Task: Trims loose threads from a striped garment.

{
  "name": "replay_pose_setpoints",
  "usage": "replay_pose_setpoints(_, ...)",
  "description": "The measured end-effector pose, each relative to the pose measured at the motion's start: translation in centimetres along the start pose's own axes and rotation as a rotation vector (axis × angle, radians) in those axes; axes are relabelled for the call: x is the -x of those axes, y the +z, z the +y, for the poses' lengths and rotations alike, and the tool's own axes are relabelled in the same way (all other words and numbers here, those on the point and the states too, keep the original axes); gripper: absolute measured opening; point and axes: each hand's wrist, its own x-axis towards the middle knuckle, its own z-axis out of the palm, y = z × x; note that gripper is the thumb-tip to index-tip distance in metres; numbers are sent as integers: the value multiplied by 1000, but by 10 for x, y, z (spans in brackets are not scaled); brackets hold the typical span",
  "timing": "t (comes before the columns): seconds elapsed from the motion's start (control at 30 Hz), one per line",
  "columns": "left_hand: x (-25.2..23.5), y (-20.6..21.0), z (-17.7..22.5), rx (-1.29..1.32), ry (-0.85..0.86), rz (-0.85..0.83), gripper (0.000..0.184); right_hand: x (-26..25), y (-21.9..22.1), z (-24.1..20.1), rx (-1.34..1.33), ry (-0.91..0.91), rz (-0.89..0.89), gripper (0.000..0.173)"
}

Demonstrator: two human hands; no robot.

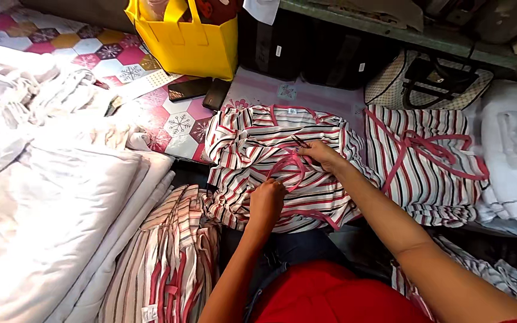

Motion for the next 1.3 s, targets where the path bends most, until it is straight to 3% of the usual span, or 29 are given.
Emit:
replay_pose_setpoints(0.1,-3,5,0,3,-39,236,22,-6,4,-1,-61,75,-2,24)
replay_pose_setpoints(0.17,-18,14,-10,-44,-67,364,28,-7,5,1,36,49,44,27)
replay_pose_setpoints(0.27,-30,3,-27,-36,-159,277,31,9,10,-8,445,-133,262,34)
replay_pose_setpoints(0.37,-31,0,-36,91,-38,308,35,40,24,-18,596,-270,381,28)
replay_pose_setpoints(0.43,-38,9,-38,125,62,364,32,52,37,-11,600,-322,328,30)
replay_pose_setpoints(0.53,-55,17,-52,208,169,462,11,50,50,8,622,-321,222,30)
replay_pose_setpoints(0.73,-29,-25,-84,373,-130,511,17,38,26,17,412,-239,190,28)
replay_pose_setpoints(0.8,-18,-28,-68,344,-117,521,18,38,25,13,343,-204,196,26)
replay_pose_setpoints(0.9,-31,-4,-42,200,48,450,26,33,33,16,360,-198,189,26)
replay_pose_setpoints(0.93,-42,5,-41,151,72,428,28,31,36,17,380,-207,192,27)
replay_pose_setpoints(1.0,-61,19,-49,116,120,451,14,29,37,18,398,-219,204,27)
replay_pose_setpoints(1.07,-67,18,-60,192,157,472,13,26,34,21,380,-218,202,27)
replay_pose_setpoints(1.2,-54,-4,-76,386,-2,460,17,22,31,25,314,-182,180,26)
replay_pose_setpoints(1.3,-20,-29,-91,345,-51,524,19,26,29,19,259,-164,198,24)
